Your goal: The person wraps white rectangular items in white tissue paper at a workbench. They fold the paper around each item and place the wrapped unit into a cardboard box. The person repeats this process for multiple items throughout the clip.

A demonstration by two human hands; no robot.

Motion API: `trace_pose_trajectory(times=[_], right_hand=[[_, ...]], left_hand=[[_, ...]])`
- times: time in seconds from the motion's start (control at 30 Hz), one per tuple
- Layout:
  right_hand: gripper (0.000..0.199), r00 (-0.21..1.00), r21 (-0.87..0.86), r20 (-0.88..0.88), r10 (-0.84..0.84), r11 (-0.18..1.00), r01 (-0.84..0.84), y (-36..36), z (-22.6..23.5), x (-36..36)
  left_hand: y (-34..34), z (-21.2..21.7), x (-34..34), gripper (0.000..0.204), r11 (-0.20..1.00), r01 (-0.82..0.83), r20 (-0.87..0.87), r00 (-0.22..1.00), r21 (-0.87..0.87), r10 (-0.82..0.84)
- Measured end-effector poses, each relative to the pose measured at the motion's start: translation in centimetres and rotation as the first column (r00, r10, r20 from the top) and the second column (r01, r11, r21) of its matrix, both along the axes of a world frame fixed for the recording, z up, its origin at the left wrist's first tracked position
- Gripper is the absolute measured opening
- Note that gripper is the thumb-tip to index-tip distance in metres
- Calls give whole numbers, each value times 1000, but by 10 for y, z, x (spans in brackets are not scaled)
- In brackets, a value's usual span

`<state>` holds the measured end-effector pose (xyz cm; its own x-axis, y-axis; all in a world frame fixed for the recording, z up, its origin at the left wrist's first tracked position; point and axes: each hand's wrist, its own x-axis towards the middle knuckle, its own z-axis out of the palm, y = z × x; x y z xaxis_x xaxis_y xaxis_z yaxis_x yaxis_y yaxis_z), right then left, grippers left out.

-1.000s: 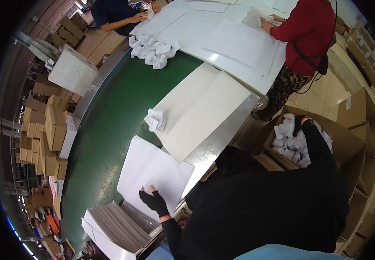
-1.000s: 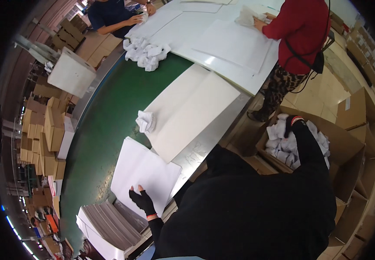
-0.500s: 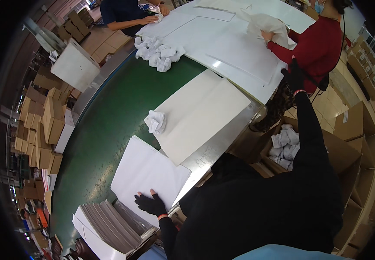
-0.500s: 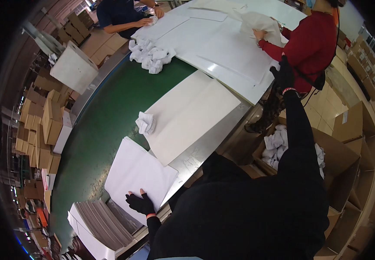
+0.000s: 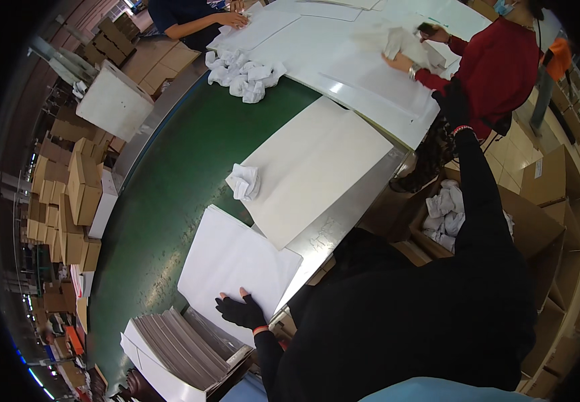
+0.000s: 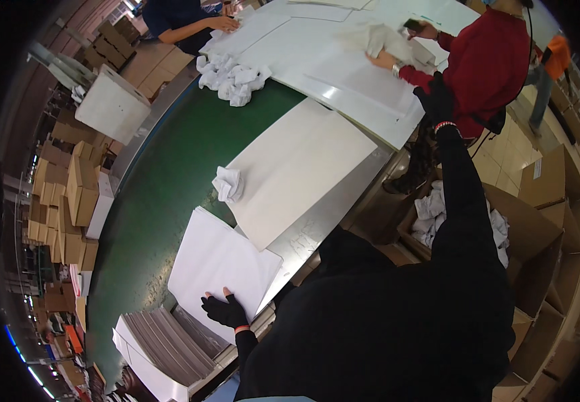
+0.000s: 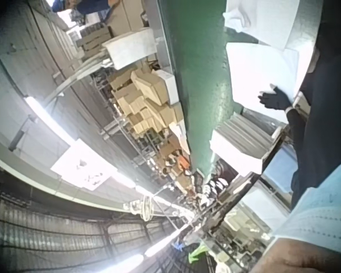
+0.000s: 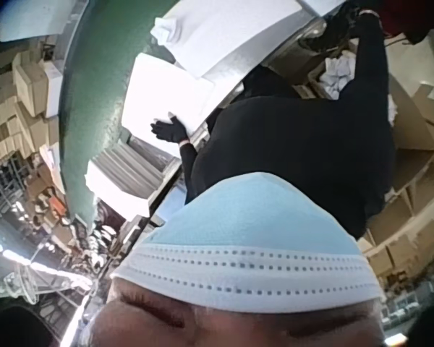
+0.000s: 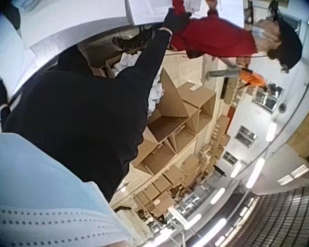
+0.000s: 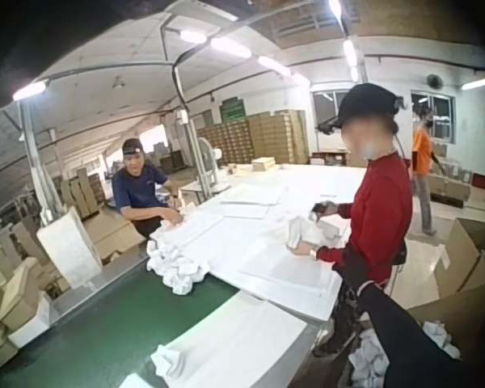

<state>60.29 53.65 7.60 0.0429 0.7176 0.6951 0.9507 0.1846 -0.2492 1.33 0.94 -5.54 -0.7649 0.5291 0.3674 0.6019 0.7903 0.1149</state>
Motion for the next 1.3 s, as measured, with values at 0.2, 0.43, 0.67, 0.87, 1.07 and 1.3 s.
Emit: trace_pose_trajectory(times=[0.2, 0.43, 0.67, 0.87, 1.07, 1.3], right_hand=[[79, 976, -72, -206, 73, 993, -89, -21, 13, -40], [81, 963, 3, -264, 46, 999, -47, -2, -46, -100], [89, 985, -200, -61, 161, 965, -170, -77, -130, -155], [67, 972, -284, 30, 232, 935, -214, -106, -122, -168], [65, 972, -305, -11, 235, 925, -227, -108, -121, -164], [64, 968, -310, -25, 250, 918, -245, -105, -119, -164]], left_hand=[[0, -9, 7, 69, 999, -12, 16, 1000, -36, 12], [1, 3, 2, 72, 1000, -25, 75, 997, -11, 26], [13, 5, 4, 71, 1000, 18, 94, 995, 7, -19], [3, 1, 4, 69, 1000, 15, 47, 999, -6, -15], [0, -3, 1, 68, 999, 42, 30, 999, -3, -42], [4, 3, 6, 67, 1000, 21, 32, 999, -20, -20]])
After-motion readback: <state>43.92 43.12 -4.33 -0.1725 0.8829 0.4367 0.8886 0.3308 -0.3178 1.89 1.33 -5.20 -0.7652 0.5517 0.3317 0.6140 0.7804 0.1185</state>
